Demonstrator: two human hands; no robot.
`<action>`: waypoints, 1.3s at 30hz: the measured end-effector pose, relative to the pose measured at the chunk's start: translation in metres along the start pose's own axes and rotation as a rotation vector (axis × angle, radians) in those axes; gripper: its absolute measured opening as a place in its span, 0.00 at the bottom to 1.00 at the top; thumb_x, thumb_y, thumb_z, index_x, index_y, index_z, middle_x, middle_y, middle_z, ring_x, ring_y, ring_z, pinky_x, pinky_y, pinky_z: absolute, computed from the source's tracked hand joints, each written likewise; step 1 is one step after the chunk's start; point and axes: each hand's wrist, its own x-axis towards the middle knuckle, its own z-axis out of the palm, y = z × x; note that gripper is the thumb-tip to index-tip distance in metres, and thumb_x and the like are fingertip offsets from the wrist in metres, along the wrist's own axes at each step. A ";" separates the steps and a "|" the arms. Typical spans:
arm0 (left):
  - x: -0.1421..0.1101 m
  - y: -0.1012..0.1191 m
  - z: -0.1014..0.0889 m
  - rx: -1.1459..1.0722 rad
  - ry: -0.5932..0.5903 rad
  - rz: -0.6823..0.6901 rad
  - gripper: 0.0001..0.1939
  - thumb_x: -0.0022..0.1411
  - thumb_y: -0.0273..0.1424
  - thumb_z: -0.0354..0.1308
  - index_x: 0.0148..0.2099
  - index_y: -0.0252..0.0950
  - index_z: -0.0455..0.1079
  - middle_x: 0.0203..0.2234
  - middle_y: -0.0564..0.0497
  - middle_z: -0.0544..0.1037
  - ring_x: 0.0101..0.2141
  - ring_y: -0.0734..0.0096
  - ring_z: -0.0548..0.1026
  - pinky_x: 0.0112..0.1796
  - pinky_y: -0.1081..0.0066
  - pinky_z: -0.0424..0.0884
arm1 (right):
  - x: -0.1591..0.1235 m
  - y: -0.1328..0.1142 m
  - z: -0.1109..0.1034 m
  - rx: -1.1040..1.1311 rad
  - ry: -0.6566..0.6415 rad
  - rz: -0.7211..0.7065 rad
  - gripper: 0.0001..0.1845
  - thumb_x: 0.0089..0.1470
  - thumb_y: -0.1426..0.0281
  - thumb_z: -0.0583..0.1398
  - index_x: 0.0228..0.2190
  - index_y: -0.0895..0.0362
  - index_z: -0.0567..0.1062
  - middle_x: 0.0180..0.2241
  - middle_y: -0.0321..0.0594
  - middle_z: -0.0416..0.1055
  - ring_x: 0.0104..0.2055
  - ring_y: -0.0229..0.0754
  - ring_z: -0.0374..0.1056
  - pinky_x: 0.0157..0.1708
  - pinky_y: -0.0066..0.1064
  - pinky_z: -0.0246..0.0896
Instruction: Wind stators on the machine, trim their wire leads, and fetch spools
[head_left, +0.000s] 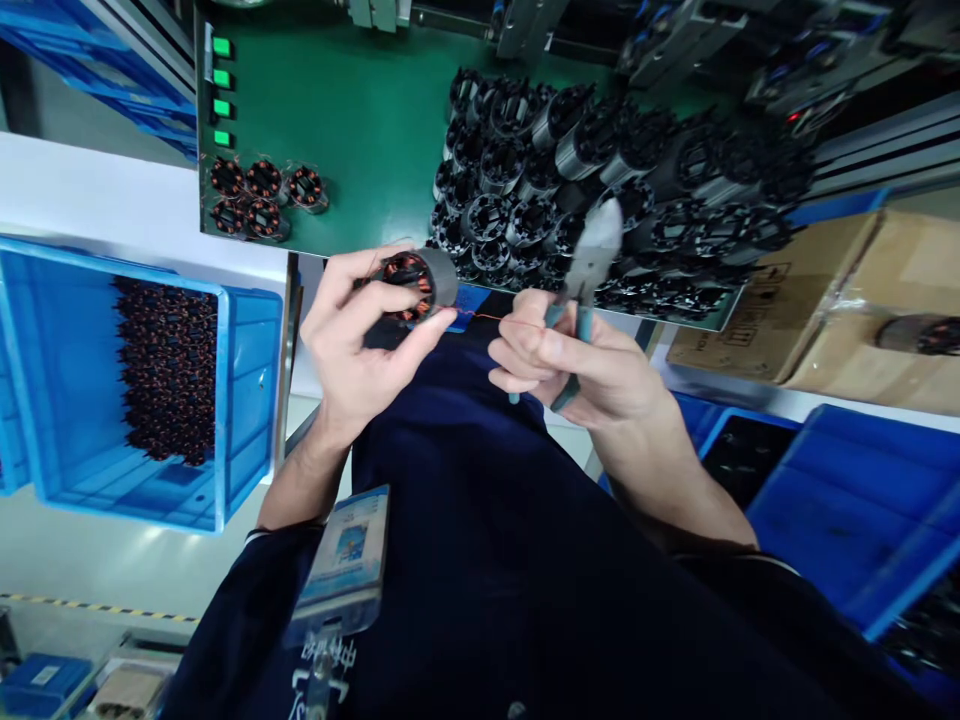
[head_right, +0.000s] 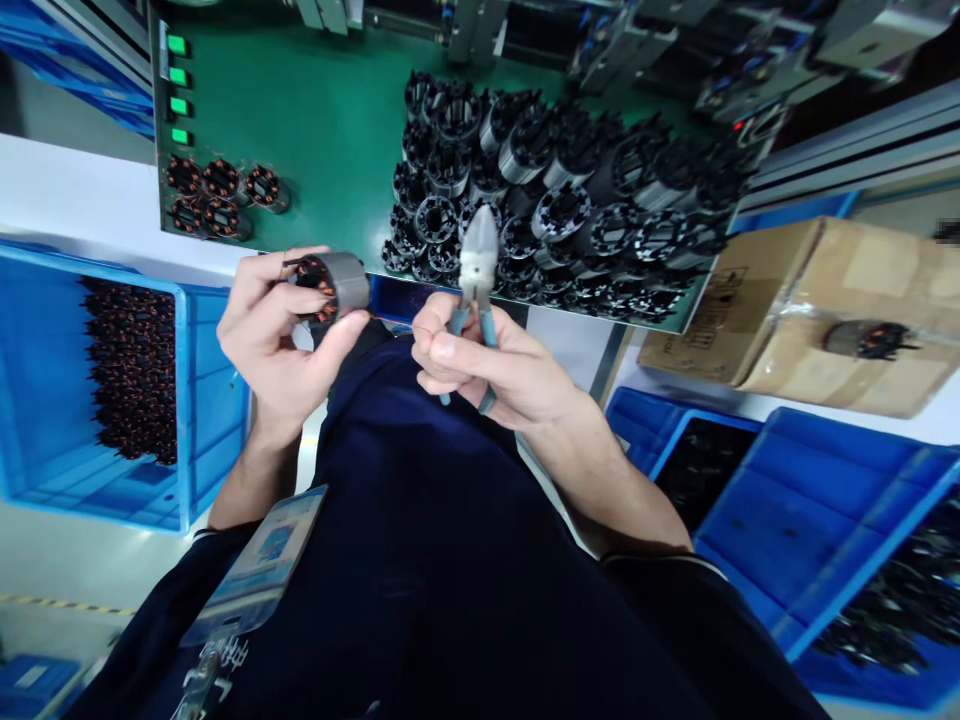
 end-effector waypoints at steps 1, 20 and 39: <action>-0.004 0.001 0.003 -0.029 -0.002 -0.061 0.22 0.75 0.56 0.72 0.41 0.44 0.78 0.53 0.46 0.85 0.58 0.50 0.86 0.58 0.43 0.88 | -0.003 -0.001 0.000 0.002 -0.004 -0.002 0.28 0.66 0.46 0.75 0.34 0.49 0.68 0.24 0.23 0.50 0.23 0.33 0.45 0.24 0.29 0.58; -0.024 0.014 0.027 -0.356 0.121 -0.381 0.29 0.79 0.66 0.60 0.51 0.44 0.73 0.62 0.48 0.81 0.49 0.57 0.91 0.44 0.57 0.91 | -0.028 0.013 0.036 -0.845 0.111 -0.259 0.08 0.78 0.63 0.59 0.49 0.50 0.79 0.38 0.37 0.78 0.36 0.43 0.72 0.42 0.36 0.72; -0.021 0.003 0.031 -0.437 0.211 -0.130 0.23 0.77 0.57 0.70 0.42 0.43 0.80 0.52 0.51 0.86 0.55 0.59 0.88 0.55 0.60 0.87 | -0.003 0.027 0.038 -0.779 0.124 -0.369 0.09 0.73 0.73 0.59 0.46 0.51 0.80 0.35 0.33 0.78 0.34 0.39 0.72 0.42 0.33 0.73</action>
